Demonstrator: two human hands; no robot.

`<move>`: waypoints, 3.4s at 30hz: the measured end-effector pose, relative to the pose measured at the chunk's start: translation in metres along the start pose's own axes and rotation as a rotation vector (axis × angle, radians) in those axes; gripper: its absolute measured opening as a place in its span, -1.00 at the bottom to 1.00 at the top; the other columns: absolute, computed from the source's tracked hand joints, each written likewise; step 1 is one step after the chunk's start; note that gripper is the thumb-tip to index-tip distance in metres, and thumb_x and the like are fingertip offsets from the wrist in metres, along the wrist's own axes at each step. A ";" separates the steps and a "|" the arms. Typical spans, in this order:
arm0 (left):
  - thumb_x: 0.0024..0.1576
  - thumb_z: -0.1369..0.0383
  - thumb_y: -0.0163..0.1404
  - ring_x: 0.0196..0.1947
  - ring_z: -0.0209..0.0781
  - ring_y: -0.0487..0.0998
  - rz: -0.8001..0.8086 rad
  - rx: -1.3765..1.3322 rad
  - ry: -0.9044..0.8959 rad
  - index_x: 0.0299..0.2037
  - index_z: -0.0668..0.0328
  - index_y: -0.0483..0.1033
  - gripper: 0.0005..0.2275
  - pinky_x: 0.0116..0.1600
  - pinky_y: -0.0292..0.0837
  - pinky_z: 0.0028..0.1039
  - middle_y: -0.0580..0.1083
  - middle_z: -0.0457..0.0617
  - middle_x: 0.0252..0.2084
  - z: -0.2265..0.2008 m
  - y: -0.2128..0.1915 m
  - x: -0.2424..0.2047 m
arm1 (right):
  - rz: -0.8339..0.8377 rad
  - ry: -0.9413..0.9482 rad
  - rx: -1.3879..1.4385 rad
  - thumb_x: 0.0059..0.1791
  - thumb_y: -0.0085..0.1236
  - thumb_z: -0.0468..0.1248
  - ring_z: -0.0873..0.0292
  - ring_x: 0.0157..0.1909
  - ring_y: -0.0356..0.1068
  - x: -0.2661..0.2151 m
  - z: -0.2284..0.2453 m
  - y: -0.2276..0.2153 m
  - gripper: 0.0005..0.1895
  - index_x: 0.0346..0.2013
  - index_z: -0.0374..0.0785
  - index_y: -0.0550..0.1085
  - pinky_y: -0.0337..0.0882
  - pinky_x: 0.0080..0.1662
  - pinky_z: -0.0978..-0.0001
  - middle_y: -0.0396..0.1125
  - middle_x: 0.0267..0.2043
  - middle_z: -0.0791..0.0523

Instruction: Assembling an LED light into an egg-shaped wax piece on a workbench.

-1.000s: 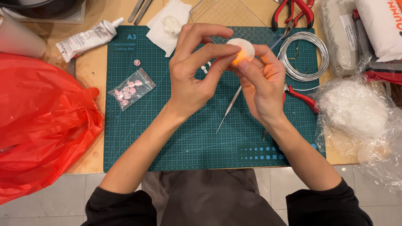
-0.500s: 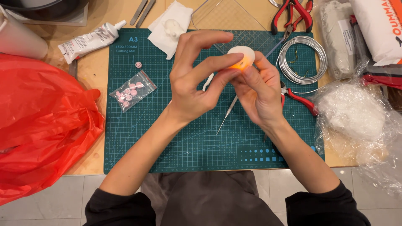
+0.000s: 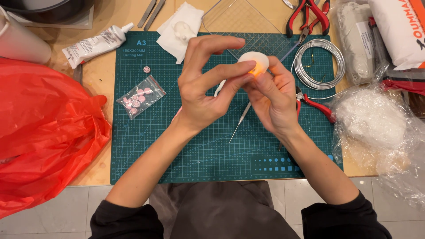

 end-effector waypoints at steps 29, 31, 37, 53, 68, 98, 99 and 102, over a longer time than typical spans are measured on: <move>0.21 0.50 0.20 -0.02 -0.24 0.53 -0.064 -0.224 -0.269 0.00 0.20 0.64 -0.83 0.08 0.50 -0.51 0.53 -0.05 0.06 0.024 0.007 -0.002 | -0.005 0.014 0.027 0.16 0.12 -0.31 0.05 0.25 0.42 0.012 0.000 -0.002 -0.66 0.20 -0.36 0.37 0.39 0.37 0.07 0.39 0.19 -0.03; 0.24 0.49 0.17 -0.03 -0.27 0.55 -0.062 -0.395 -0.409 0.00 0.25 0.62 -0.84 0.11 0.50 -0.51 0.54 -0.04 0.02 0.037 0.012 -0.005 | 0.019 0.023 0.021 0.18 0.11 -0.31 0.04 0.25 0.42 0.015 0.001 -0.005 -0.68 0.20 -0.37 0.37 0.38 0.38 0.07 0.40 0.19 -0.04; 0.25 0.49 0.16 -0.05 -0.31 0.57 -0.004 -0.663 -0.505 -0.10 0.34 0.63 -0.91 0.10 0.49 -0.52 0.53 0.00 0.00 0.053 0.021 -0.015 | 0.014 0.081 -0.033 0.16 0.12 -0.31 0.05 0.25 0.42 0.020 -0.001 -0.011 -0.67 0.19 -0.37 0.38 0.40 0.37 0.07 0.38 0.19 -0.03; 0.24 0.43 0.15 -0.30 -0.45 0.51 0.048 -0.556 -0.594 -0.21 0.33 0.65 -0.90 -0.25 0.36 -0.65 0.54 -0.11 -0.23 0.071 0.030 -0.019 | -0.014 0.128 -0.219 0.19 -0.03 -0.28 -0.04 0.01 0.56 0.031 0.005 -0.023 -0.70 0.12 -0.45 0.42 0.57 0.07 0.20 0.48 0.01 -0.09; 0.22 0.35 0.17 -0.39 -0.50 0.46 0.112 -0.454 -0.695 -0.21 0.30 0.66 -0.86 -0.34 0.28 -0.66 0.54 -0.18 -0.42 0.088 0.032 -0.019 | -0.001 0.203 -0.266 0.16 0.04 -0.28 0.04 0.05 0.54 0.033 0.006 -0.017 -0.70 0.12 -0.42 0.45 0.54 0.11 0.26 0.49 0.02 -0.06; -0.04 0.50 0.16 -0.12 0.04 0.46 0.612 0.217 -0.071 -0.42 0.24 0.55 -0.95 -0.05 0.38 -0.23 0.46 0.05 -0.26 0.053 0.128 -0.022 | -0.154 -0.023 0.050 0.17 0.06 -0.07 0.02 0.17 0.46 0.018 0.069 -0.092 -0.59 0.20 -0.26 0.41 0.43 0.30 0.03 0.45 0.12 0.06; -0.03 0.52 0.15 -0.16 0.03 0.49 0.557 0.134 -0.129 -0.41 0.26 0.54 -0.95 -0.07 0.40 -0.24 0.48 0.07 -0.29 0.060 0.128 -0.023 | -0.157 -0.020 0.082 0.16 0.07 -0.07 0.01 0.18 0.46 0.019 0.064 -0.096 -0.61 0.18 -0.25 0.43 0.41 0.33 -0.01 0.45 0.12 0.07; 0.12 0.54 0.07 -0.31 -0.16 0.55 0.349 -0.187 -0.414 -0.30 0.29 0.50 -0.98 -0.20 0.48 -0.40 0.53 0.04 -0.35 0.076 0.116 -0.007 | -0.178 -0.036 0.204 0.13 0.08 -0.04 0.02 0.20 0.45 0.024 0.057 -0.092 -0.64 0.14 -0.15 0.46 0.34 0.38 -0.10 0.47 0.13 0.11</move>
Point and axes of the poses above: each hand's wrist, its own x-axis towards the middle knuckle, its own y-axis out of the palm, z = x × y, the point moved 5 cm from there along x, towards the middle knuckle
